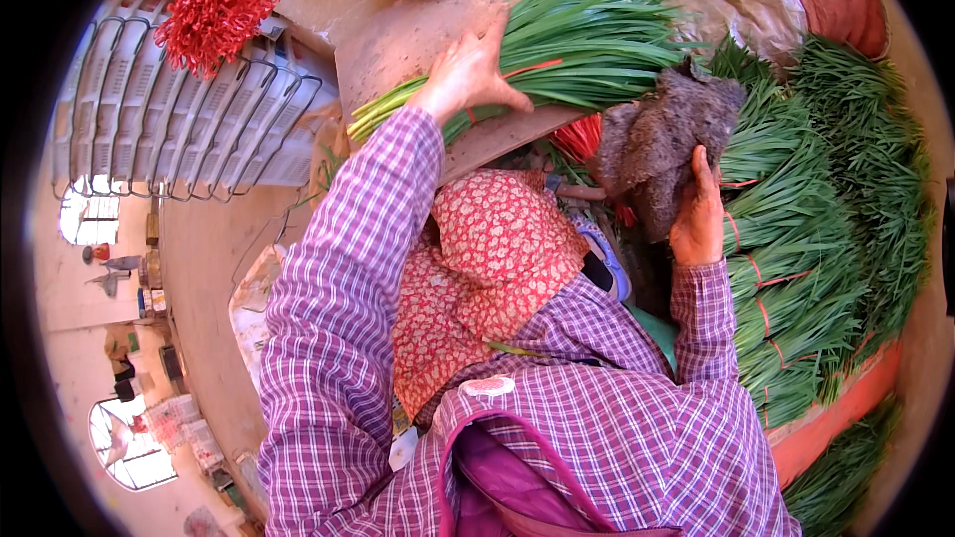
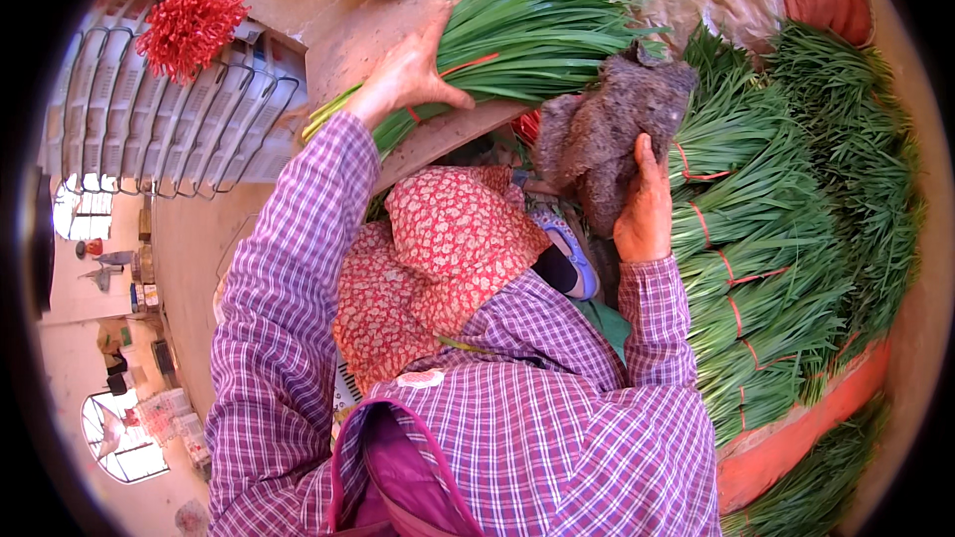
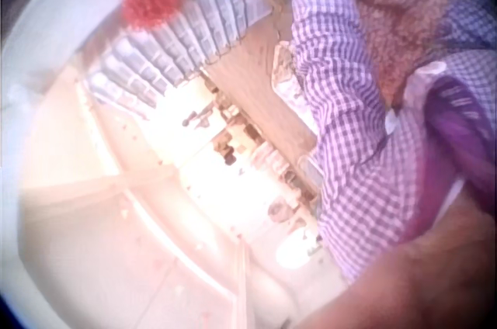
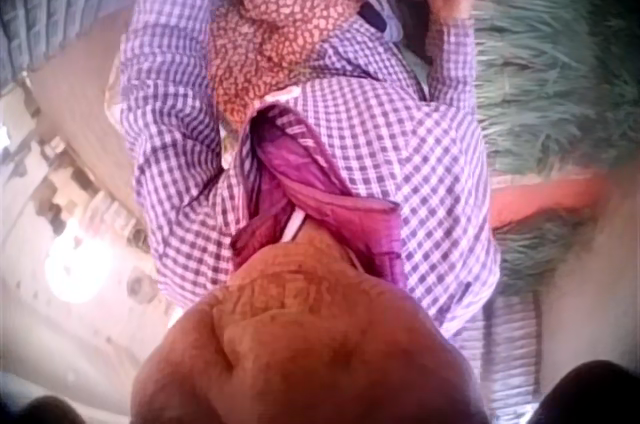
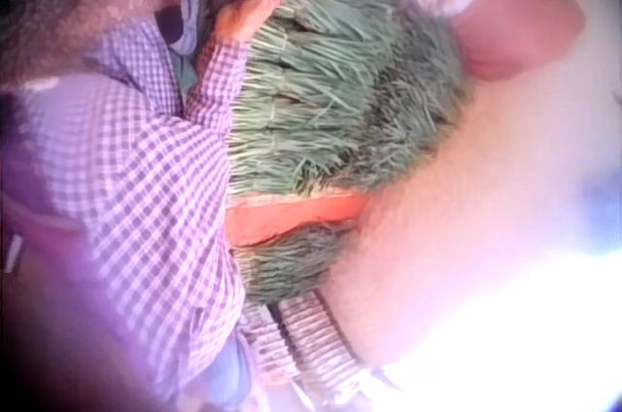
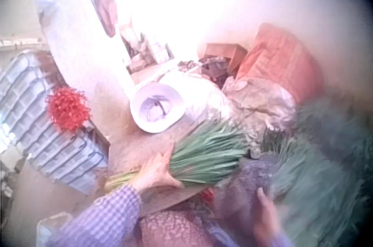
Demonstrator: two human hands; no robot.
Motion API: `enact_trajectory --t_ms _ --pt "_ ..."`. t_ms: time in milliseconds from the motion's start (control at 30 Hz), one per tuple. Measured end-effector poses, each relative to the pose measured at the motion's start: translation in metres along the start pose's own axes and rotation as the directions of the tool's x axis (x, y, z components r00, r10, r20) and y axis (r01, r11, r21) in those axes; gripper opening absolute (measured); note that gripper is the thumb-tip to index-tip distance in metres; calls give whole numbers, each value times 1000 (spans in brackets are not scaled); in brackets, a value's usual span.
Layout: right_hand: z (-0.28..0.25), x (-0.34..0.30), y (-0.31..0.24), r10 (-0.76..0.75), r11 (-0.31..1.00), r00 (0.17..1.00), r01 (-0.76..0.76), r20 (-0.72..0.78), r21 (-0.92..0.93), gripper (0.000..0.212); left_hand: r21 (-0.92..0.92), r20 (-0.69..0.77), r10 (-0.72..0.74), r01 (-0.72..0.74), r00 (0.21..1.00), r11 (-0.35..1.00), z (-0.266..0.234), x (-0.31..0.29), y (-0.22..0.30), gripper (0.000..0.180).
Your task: The person sorts, cleans, and bundles green leafy vegetables by hand, removing unwanted pieces and securing the bunches with red ties.
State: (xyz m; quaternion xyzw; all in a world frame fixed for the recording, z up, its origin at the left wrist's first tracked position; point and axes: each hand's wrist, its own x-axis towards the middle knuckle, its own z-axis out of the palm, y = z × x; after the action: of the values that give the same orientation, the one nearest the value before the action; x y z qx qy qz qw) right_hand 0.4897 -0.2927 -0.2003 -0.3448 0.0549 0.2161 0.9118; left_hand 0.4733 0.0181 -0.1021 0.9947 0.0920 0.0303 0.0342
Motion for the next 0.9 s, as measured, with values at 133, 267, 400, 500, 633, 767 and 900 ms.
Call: enact_trajectory --t_ms 133,267,400,500,633,767,900 --pt "32 -1 9 -31 998 988 39 153 -51 49 -265 39 -44 53 998 963 0 9 -30 121" --pt "104 8 1 -152 972 932 202 329 -123 51 -703 0 -86 61 996 708 -30 3 -29 93" --pt "189 3 29 -310 752 701 594 642 -286 51 -992 69 -230 92 971 90 -69 -24 -39 56" --pt "230 -28 71 -283 118 430 903 857 -413 47 -929 17 -213 -64 977 -364 -88 -56 -79 33" --pt "222 -50 101 -314 93 262 965 913 -246 39 -983 -182 -459 -174 870 60 -120 -108 -65 31" --pt "182 -92 110 163 256 313 903 936 -346 33 -942 -233 -624 -332 746 -45 -140 -168 -116 42" --pt "126 -56 114 422 370 284 813 861 -450 30 -830 -273 -802 -552 531 -83 -153 -198 -138 49"
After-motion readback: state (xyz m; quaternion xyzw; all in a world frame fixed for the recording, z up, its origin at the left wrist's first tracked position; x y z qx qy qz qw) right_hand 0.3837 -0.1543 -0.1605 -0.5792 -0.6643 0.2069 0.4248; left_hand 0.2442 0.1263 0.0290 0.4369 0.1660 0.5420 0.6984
